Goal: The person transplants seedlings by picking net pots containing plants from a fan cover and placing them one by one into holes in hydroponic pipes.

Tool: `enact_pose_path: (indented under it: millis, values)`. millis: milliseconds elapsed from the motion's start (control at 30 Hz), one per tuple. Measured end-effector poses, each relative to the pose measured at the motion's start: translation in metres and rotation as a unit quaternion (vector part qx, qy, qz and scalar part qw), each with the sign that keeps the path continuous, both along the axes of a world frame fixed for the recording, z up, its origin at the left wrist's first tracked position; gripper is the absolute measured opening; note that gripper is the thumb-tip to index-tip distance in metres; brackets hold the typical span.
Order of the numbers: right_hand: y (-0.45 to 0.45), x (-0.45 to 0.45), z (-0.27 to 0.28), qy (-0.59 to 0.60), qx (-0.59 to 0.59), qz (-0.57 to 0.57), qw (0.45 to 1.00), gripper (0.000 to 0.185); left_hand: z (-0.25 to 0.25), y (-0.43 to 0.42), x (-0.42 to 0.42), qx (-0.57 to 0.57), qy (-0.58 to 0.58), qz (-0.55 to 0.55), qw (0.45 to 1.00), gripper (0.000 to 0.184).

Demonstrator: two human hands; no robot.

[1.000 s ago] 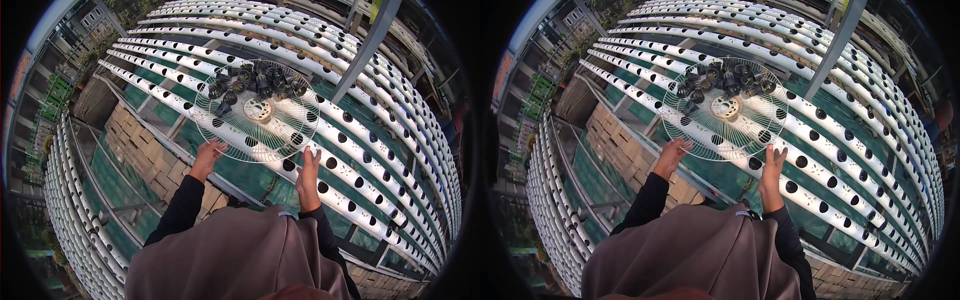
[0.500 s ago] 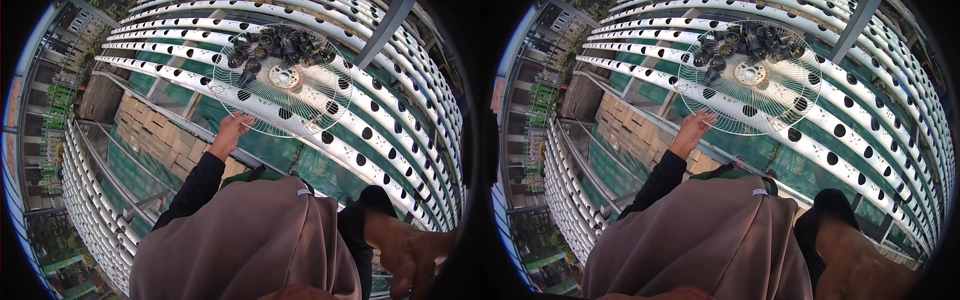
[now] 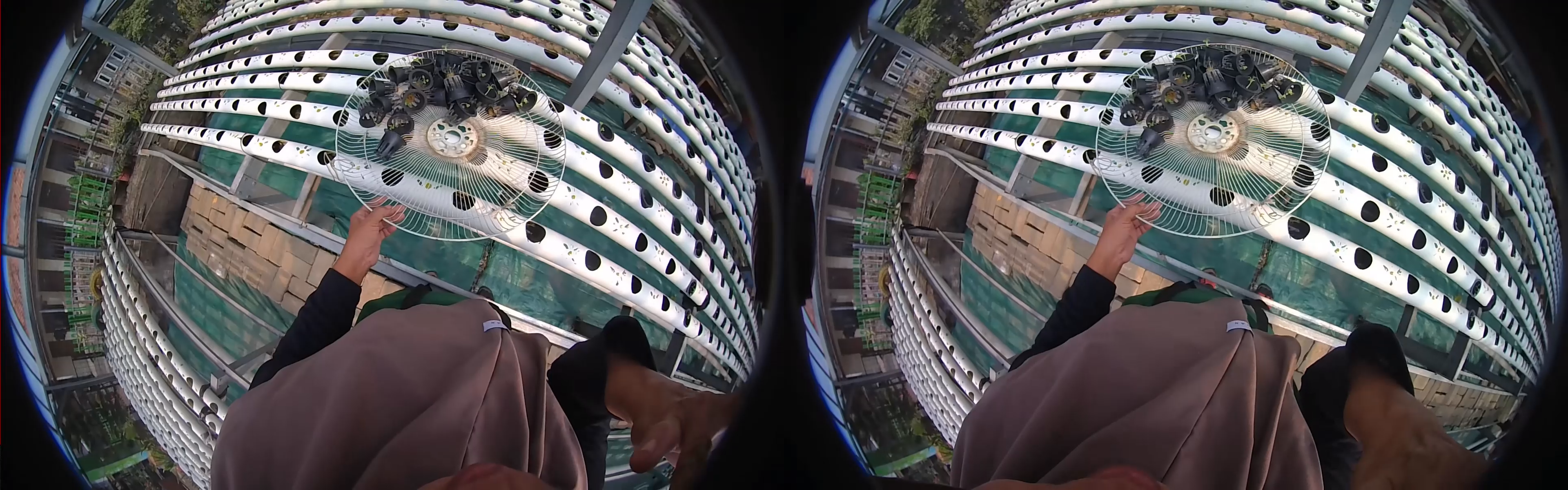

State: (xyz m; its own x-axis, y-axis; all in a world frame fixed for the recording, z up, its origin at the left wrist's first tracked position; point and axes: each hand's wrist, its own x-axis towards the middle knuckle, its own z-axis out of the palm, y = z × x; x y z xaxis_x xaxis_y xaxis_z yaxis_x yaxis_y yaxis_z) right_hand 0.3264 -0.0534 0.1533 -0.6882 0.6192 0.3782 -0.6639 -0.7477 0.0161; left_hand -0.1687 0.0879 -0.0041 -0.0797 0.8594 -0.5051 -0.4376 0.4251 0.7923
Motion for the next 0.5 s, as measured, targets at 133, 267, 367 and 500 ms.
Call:
enact_pose_path:
  millis: [133, 267, 367, 500]
  values:
    - [-0.004, -0.047, 0.022, 0.038, -0.02, 0.052, 0.998, 0.046, -0.006, 0.002, -0.003, 0.007, 0.0, -0.002, 1.0, 0.04]
    - [-0.005, -0.066, 0.034, 0.081, -0.041, 0.114, 0.989, 0.042, -0.01, 0.002, -0.005, 0.008, -0.007, -0.006, 1.0, 0.038]
    - [0.032, -0.124, 0.05, 0.116, -0.057, 0.165, 0.978, 0.039, -0.006, 0.002, -0.004, 0.008, -0.003, -0.004, 1.0, 0.037]
    - [0.043, -0.168, 0.06, 0.166, -0.079, 0.241, 0.953, 0.035, -0.005, 0.004, -0.005, 0.002, -0.011, -0.007, 1.0, 0.036]
